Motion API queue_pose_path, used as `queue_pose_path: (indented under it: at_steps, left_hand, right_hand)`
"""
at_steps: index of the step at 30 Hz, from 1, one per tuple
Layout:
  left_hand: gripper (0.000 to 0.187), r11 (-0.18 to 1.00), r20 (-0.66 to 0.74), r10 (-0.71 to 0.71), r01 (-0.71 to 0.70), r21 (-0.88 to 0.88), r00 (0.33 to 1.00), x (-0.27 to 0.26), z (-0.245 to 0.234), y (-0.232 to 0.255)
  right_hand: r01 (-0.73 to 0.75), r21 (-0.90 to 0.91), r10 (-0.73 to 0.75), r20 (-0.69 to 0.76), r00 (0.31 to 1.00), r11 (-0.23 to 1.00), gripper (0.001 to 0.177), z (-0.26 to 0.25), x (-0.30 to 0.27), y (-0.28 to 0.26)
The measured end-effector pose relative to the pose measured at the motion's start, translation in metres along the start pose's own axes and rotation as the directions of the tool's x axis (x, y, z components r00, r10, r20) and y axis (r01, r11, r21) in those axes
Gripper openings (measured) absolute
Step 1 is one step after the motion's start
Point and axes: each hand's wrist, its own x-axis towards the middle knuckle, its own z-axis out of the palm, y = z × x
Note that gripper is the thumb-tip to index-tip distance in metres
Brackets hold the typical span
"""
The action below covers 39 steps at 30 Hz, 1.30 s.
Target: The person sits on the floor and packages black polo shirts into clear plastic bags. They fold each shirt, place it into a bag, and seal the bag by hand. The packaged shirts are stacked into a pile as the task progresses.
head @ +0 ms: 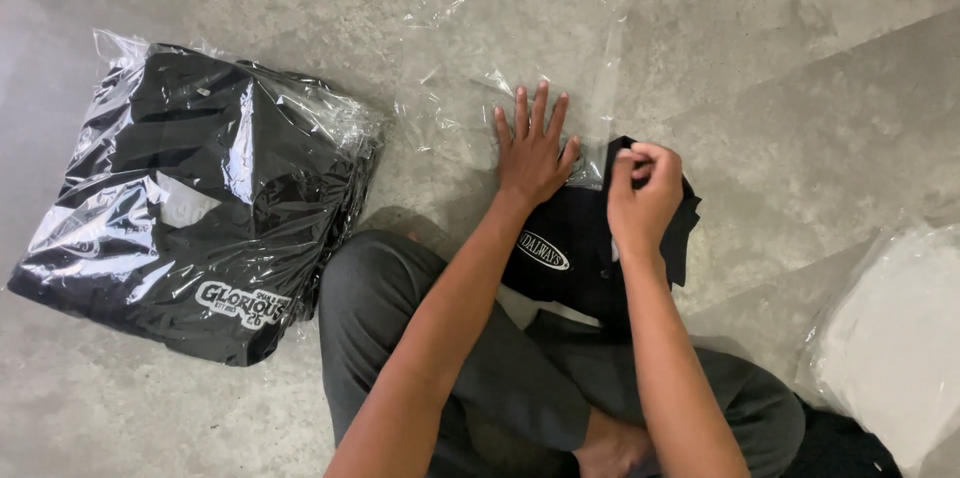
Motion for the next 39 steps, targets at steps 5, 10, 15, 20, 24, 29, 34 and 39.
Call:
queue_pose_path:
  at_steps: [5, 10, 15, 20, 24, 29, 34, 39]
  left_hand:
    - [0.067, 0.999, -0.004, -0.004, 0.004, 0.035, 1.0, 0.0, 0.007, -0.002]
    - [0.065, 0.999, -0.046, -0.012, 0.014, 0.036, 0.999, 0.002, 0.012, -0.003]
    - [0.066, 0.998, -0.065, -0.015, 0.02, 0.066, 0.998, 0.002, 0.014, -0.002]
    - [0.066, 0.998, -0.05, -0.028, 0.031, 0.05, 0.998, 0.002, 0.007, 0.003]
    - [0.067, 0.999, -0.001, -0.044, 0.044, 0.027, 0.999, 0.0, 0.002, 0.004]
    - [0.066, 0.999, -0.016, -0.045, 0.045, 0.018, 0.999, -0.001, 0.003, 0.004]
    - [0.068, 0.997, -0.017, -0.056, 0.057, 0.061, 0.998, -0.001, 0.0, 0.008]
    - [0.068, 0.985, -0.101, -0.098, 0.11, 0.13, 0.99, -0.003, 0.0, 0.011]
  right_hand:
    - [0.15, -0.237, -0.032, 0.439, 0.898, 0.96, 0.037, 0.017, 0.024, -0.013]
    - [0.232, -0.493, 0.164, 0.634, 0.756, 0.838, 0.054, 0.021, 0.033, -0.01]
    - [0.242, -0.417, 0.037, 0.559, 0.829, 0.876, 0.03, 0.027, 0.023, 0.027]
    - [-0.207, -0.242, 0.288, 0.374, 0.882, 0.948, 0.016, 0.005, 0.025, 0.023]
    - [-0.653, 0.123, 0.598, 0.303, 0.742, 0.747, 0.023, -0.006, 0.016, 0.033]
    - [-0.662, 0.25, 0.589, 0.311, 0.746, 0.706, 0.028, -0.013, 0.026, 0.014]
    - [-0.072, 0.038, 0.06, 0.25, 0.966, 0.997, 0.014, 0.015, 0.05, 0.001]
    - [0.251, -0.488, 0.017, 0.48, 0.877, 0.836, 0.014, 0.068, 0.075, 0.032]
